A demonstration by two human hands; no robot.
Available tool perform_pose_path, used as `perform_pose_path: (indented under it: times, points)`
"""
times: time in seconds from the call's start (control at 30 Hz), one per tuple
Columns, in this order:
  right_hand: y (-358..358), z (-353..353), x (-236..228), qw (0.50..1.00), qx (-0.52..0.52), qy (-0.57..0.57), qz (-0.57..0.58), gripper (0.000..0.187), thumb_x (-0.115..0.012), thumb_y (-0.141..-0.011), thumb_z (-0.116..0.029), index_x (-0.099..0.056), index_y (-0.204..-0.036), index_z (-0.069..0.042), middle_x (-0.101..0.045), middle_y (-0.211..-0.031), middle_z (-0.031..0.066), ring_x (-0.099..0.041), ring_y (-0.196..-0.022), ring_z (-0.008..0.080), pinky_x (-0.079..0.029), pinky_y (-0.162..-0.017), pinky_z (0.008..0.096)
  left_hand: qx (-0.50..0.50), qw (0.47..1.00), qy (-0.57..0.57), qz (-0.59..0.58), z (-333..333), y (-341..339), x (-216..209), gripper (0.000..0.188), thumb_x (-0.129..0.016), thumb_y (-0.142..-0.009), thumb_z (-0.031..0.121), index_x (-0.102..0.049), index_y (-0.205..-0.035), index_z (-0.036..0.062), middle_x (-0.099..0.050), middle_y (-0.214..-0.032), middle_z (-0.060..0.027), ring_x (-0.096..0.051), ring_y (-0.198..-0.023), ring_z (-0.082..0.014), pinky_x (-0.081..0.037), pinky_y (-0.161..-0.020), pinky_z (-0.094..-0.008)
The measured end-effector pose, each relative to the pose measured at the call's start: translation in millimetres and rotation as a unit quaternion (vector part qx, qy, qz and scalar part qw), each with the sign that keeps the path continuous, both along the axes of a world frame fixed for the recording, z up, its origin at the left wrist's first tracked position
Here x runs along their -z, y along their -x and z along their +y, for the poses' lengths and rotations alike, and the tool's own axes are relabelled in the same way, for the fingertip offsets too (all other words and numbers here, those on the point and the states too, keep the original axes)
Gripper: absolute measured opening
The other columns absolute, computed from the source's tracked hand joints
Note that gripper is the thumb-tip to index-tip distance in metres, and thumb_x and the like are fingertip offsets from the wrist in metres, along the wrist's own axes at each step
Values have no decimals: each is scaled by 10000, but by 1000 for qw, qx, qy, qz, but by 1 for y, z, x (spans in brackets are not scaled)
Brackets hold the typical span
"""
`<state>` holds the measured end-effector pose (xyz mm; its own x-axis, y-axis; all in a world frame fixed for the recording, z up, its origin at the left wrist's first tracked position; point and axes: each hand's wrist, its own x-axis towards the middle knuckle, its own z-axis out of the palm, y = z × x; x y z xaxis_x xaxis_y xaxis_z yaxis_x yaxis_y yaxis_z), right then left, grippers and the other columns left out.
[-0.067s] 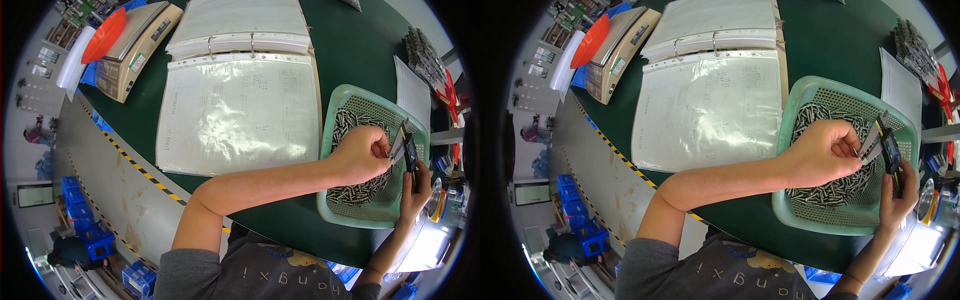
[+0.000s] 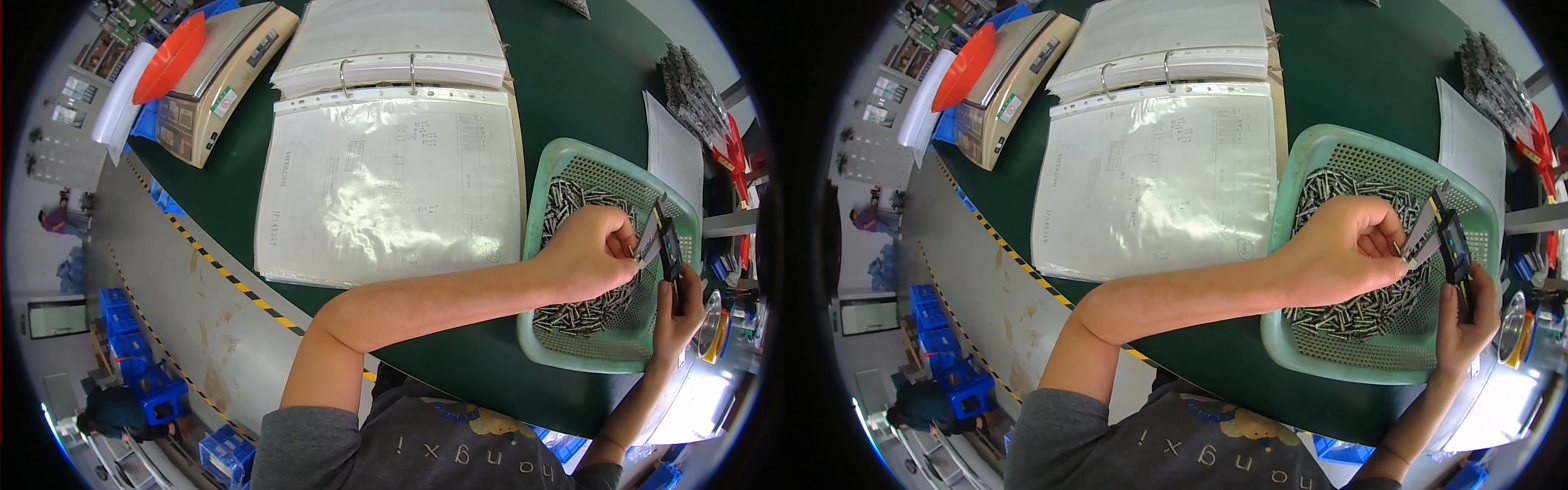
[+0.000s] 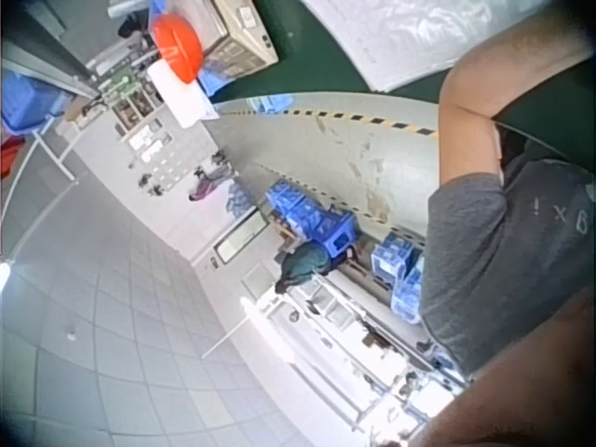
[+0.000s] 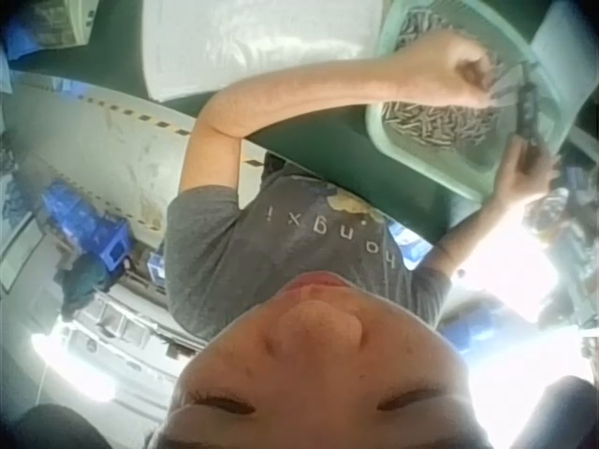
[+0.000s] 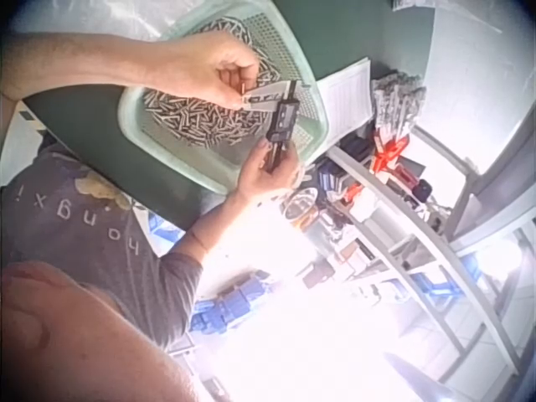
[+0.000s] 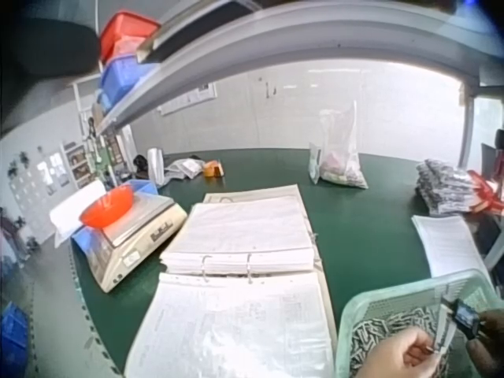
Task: Measuring the dimensions of small metal components using a digital caliper.
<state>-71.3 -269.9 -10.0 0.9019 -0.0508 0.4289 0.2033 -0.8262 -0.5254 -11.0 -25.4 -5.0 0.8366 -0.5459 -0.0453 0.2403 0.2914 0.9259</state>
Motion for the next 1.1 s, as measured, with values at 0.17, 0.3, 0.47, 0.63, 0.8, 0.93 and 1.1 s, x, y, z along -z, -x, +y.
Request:
perform_pose_path:
  times: [0.17,0.3,0.47,0.63,0.8,0.93,1.1]
  points:
    - [-2,2,2,1000,-12,10,-7,298,-646,-817,-70,-566,-1074,57,-616,-880,100,-570,-779,134,-449,-710,243,-3,1000,-2,2,2,-2,3,122,-655,-760,9,-560,-824,-33,-588,-719,-51,-570,-642,-84,-470,-572,-208]
    - [0,2,-3,999,-19,34,-12,279,-642,-822,-73,-573,-1055,65,-615,-847,112,-571,-761,146,-449,-699,254,-6,1000,-6,-2,1,0,-1,121,-652,-759,10,-560,-825,-31,-584,-717,-48,-565,-640,-80,-467,-571,-205]
    - [1,-1,-2,998,-14,67,-11,284,-613,-858,-93,-566,-1086,70,-620,-872,107,-561,-771,134,-445,-701,249,-7,1000,-5,-2,2,-2,0,121,-652,-759,14,-559,-822,-30,-581,-713,-44,-562,-640,-77,-463,-568,-201]
    - [-1,0,0,997,34,64,-39,285,-586,-893,-110,-564,-1107,78,-620,-876,83,-524,-730,85,-420,-641,205,-22,1000,-13,-17,1,-1,1,118,-637,-741,29,-559,-814,-21,-578,-708,-37,-546,-627,-71,-455,-560,-203]
    - [-4,-3,3,996,65,50,-45,286,-648,-845,-101,-580,-1068,64,-619,-842,82,-516,-675,77,-413,-583,203,-60,998,12,-9,4,-2,-2,119,-637,-732,50,-559,-803,-7,-565,-693,-22,-522,-618,-61,-428,-546,-203]
    - [-1,11,-3,995,-16,96,-34,315,-706,-768,-85,-594,-1034,41,-610,-800,69,-489,-587,87,-379,-510,216,-72,996,49,-22,5,-1,-3,120,-644,-728,58,-557,-790,3,-556,-677,-13,-515,-622,-55,-415,-550,-210]
    - [-2,23,-10,989,-88,118,-9,330,-722,-718,-80,-594,-1000,33,-583,-749,86,-493,-556,131,-373,-483,255,-41,997,54,-41,7,-1,-3,112,-647,-724,55,-560,-779,11,-559,-678,-11,-516,-624,-54,-413,-566,-203]
